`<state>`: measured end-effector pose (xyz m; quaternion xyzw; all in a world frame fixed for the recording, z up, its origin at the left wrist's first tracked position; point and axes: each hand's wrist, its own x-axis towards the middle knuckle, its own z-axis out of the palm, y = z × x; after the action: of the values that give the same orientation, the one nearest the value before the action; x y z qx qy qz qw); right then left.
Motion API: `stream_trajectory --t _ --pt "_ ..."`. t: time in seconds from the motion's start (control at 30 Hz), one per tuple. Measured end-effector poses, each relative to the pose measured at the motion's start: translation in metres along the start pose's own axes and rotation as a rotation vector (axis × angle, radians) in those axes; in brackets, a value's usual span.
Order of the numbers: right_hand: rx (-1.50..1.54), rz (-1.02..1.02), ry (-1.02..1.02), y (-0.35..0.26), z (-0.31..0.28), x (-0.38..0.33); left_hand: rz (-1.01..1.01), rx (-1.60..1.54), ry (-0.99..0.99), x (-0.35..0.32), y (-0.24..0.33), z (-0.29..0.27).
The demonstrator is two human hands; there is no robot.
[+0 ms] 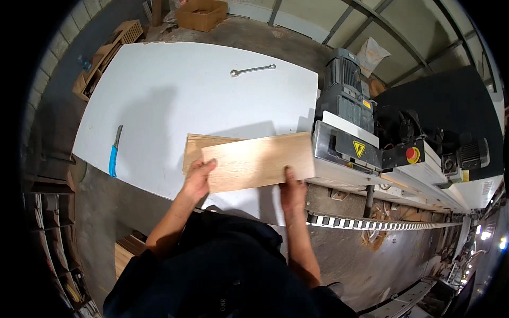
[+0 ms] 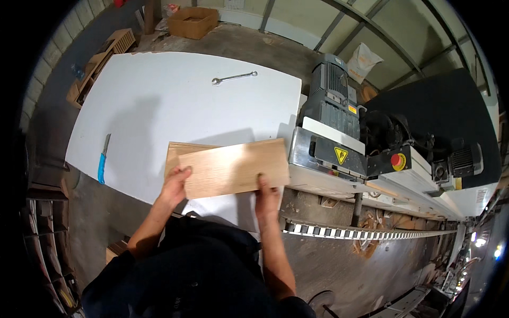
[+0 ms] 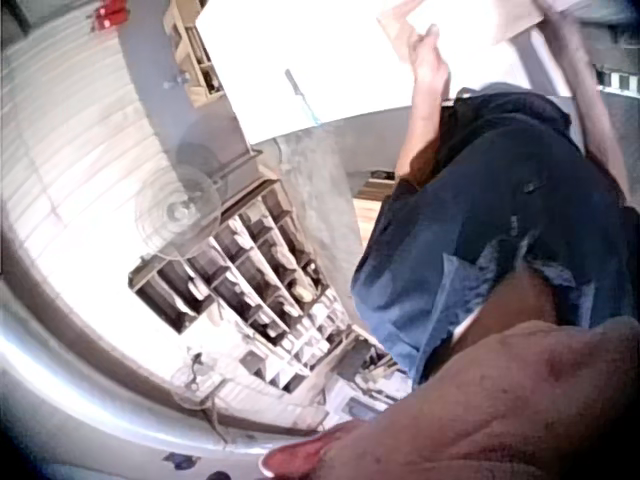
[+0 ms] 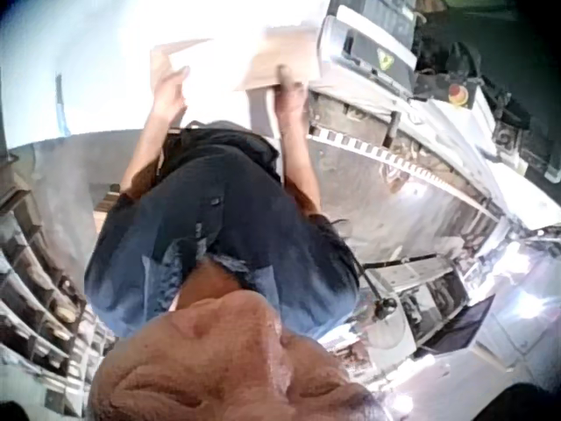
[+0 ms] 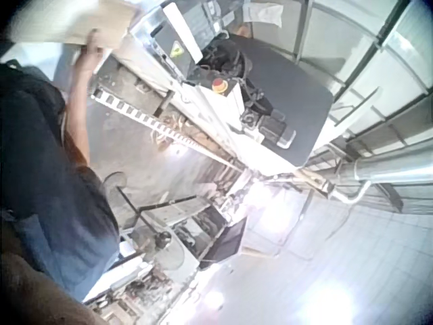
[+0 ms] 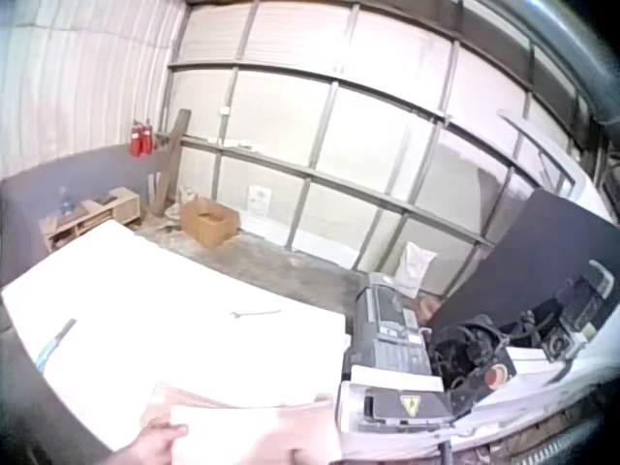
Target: The person scrapes the surface of wood panels, stacks them, and places the bundle onto a large wooden pallet.
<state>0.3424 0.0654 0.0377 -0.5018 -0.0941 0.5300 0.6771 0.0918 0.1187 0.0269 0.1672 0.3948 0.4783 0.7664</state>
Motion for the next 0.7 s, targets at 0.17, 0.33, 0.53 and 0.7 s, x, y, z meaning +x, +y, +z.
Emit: stream_trajectory --t 0.17,0.33,0.53,0.7 --pt "-0.19 -0.127 -0.025 -0.021 -0.039 0.056 0.033 0.172 0.238 -0.016 0.042 -0.079" --pt "-0.944 -0.343 -0.038 0.024 -0.017 0.083 0.002 0.226 0.312 -0.027 0.056 -0.096" --pt "-1.008 -0.131 0.074 0.028 -0.006 0.103 0.016 0.229 0.33 -0.024 0.045 -0.112" --pt "-0.995 -0.154 0.109 0.03 -0.011 0.114 0.048 0.242 0.37 -0.023 0.043 -0.109"
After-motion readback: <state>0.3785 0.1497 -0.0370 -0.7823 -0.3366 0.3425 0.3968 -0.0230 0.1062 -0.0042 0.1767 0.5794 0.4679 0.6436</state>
